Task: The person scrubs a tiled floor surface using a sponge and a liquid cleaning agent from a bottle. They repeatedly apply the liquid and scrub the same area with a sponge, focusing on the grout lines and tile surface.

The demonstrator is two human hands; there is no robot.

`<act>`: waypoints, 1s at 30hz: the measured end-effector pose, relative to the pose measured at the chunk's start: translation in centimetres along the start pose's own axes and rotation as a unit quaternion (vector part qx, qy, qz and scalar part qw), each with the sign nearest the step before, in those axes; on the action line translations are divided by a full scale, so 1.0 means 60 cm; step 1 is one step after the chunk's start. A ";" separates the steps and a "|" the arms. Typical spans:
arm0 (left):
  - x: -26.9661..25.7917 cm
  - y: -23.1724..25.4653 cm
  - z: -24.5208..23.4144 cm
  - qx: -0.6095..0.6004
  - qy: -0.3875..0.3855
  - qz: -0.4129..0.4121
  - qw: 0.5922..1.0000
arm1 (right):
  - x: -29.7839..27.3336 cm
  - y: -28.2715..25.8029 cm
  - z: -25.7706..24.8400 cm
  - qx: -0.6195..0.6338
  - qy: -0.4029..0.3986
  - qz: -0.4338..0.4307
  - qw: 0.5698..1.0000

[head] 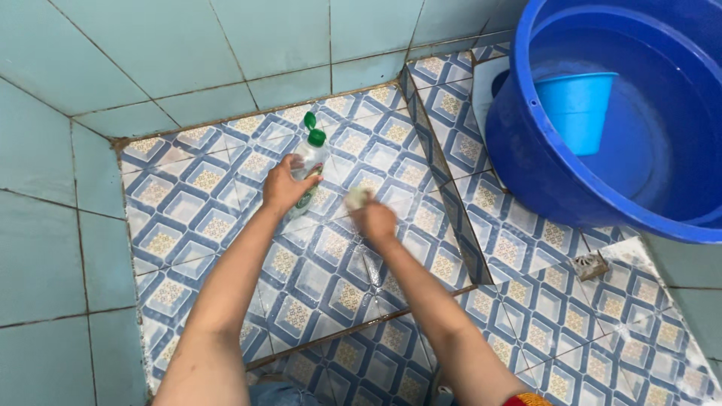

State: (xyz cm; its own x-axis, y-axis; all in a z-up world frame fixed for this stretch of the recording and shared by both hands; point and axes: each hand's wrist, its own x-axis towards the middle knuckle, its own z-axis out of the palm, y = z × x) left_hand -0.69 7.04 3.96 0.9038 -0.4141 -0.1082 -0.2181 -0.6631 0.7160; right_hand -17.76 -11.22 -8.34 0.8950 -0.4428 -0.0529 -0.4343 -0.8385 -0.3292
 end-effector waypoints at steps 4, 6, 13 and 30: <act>0.000 0.016 0.005 -0.009 -0.013 0.019 1.000 | 0.023 0.001 0.004 0.045 -0.082 -0.011 0.996; -0.004 0.019 0.006 0.000 -0.033 0.015 0.999 | 0.050 0.054 -0.034 0.013 -0.032 0.047 0.998; -0.007 -0.023 0.003 0.018 -0.029 0.026 0.999 | 0.011 0.058 -0.051 0.029 0.047 0.079 0.995; -0.010 -0.014 -0.018 0.062 -0.043 -0.019 0.997 | -0.027 -0.042 -0.032 -0.034 -0.044 0.052 0.997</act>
State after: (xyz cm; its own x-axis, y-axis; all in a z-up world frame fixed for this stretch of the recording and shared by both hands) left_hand -0.65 8.54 4.17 0.8784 -0.4360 -0.1957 -0.2333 -0.7487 0.6206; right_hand -18.30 -8.99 -5.64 0.8486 -0.5019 -0.1672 -0.5289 -0.8100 -0.2533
